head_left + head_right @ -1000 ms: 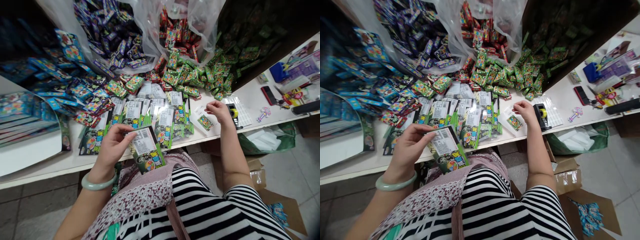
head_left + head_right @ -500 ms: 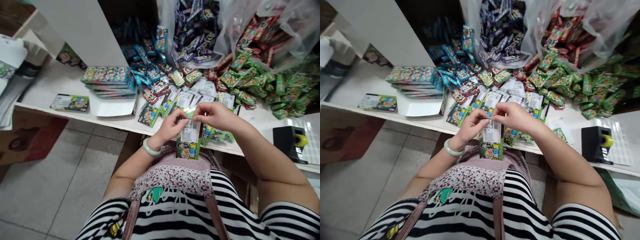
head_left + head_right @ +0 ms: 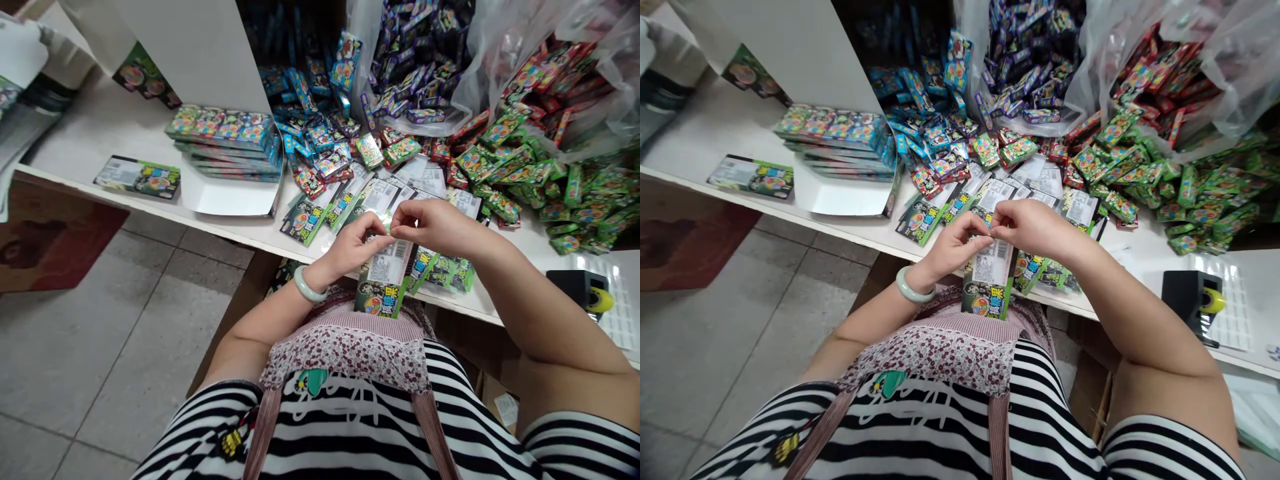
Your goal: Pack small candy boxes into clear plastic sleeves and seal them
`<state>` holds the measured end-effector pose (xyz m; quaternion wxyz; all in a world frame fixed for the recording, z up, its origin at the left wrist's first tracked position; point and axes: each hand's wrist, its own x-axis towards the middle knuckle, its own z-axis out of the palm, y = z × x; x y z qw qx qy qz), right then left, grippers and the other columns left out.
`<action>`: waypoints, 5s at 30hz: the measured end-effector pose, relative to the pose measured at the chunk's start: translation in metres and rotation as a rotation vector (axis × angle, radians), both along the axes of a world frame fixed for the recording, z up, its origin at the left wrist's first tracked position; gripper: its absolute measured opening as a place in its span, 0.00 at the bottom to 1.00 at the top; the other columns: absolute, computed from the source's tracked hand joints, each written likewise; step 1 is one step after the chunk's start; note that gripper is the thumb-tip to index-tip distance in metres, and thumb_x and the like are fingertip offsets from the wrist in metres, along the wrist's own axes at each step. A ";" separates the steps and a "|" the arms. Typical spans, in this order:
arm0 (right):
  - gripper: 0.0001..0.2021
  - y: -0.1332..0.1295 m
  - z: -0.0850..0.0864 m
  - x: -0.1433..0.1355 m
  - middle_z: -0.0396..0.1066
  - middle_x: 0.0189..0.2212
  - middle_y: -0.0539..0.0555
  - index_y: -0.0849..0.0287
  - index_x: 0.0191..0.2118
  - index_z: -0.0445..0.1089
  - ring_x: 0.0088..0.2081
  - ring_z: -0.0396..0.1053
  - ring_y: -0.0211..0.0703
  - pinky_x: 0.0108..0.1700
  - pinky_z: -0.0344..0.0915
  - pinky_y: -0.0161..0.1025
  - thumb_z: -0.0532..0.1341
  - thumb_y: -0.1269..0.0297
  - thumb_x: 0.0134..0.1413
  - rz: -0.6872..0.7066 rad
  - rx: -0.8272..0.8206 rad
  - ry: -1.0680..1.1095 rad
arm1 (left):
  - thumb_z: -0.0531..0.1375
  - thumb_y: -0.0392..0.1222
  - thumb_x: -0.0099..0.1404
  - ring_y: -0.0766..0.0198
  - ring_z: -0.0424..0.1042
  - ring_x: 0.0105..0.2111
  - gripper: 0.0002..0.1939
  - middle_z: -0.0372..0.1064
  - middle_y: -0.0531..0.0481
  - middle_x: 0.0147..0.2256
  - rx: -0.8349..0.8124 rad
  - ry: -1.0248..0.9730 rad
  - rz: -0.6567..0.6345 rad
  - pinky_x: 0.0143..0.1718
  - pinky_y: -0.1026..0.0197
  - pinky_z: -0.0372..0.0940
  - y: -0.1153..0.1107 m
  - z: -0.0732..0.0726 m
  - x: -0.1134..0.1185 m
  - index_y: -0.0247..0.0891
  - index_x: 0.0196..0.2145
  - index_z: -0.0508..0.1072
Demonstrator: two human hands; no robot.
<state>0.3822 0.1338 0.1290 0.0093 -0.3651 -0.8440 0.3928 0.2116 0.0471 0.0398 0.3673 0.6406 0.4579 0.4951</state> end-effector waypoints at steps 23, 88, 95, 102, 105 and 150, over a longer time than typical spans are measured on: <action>0.18 0.123 -0.056 0.126 0.68 0.55 0.65 0.61 0.53 0.69 0.57 0.64 0.56 0.59 0.60 0.53 0.64 0.66 0.56 -0.823 0.468 -0.018 | 0.67 0.48 0.59 0.65 0.73 0.38 0.15 0.73 0.52 0.40 -0.089 -0.340 0.582 0.42 0.62 0.71 0.019 -0.021 -0.047 0.42 0.42 0.73; 0.32 -0.010 -0.031 0.082 0.59 0.65 0.62 0.50 0.66 0.60 0.64 0.58 0.62 0.63 0.57 0.60 0.65 0.53 0.58 0.074 0.522 0.178 | 0.71 0.55 0.50 0.39 0.57 0.62 0.57 0.55 0.34 0.61 0.097 0.676 -0.110 0.65 0.37 0.55 0.022 -0.020 -0.047 0.37 0.69 0.48; 0.27 -0.007 -0.032 0.080 0.61 0.62 0.65 0.54 0.63 0.65 0.60 0.61 0.62 0.59 0.62 0.62 0.65 0.60 0.58 0.282 0.512 0.106 | 0.70 0.57 0.52 0.39 0.58 0.60 0.57 0.56 0.34 0.60 0.151 0.739 -0.188 0.62 0.36 0.57 0.015 -0.023 -0.056 0.38 0.69 0.46; 0.28 -0.001 -0.020 0.081 0.65 0.60 0.62 0.51 0.62 0.67 0.58 0.64 0.61 0.58 0.63 0.62 0.66 0.60 0.55 0.409 0.398 0.067 | 0.69 0.58 0.54 0.40 0.59 0.59 0.55 0.57 0.33 0.60 0.209 0.747 -0.216 0.62 0.38 0.57 0.013 -0.024 -0.057 0.37 0.70 0.46; 0.27 0.001 -0.014 0.082 0.65 0.60 0.63 0.52 0.62 0.68 0.57 0.64 0.61 0.56 0.64 0.61 0.66 0.60 0.56 0.424 0.401 0.052 | 0.69 0.58 0.54 0.40 0.59 0.59 0.55 0.57 0.33 0.60 0.202 0.730 -0.233 0.62 0.38 0.57 0.013 -0.023 -0.056 0.37 0.70 0.47; 0.21 -0.007 0.003 0.077 0.68 0.57 0.64 0.56 0.55 0.74 0.54 0.67 0.62 0.55 0.66 0.58 0.65 0.57 0.57 0.519 0.371 0.001 | 0.69 0.63 0.53 0.39 0.60 0.61 0.55 0.60 0.32 0.60 0.089 0.613 -0.333 0.62 0.35 0.58 0.007 -0.015 -0.052 0.39 0.70 0.49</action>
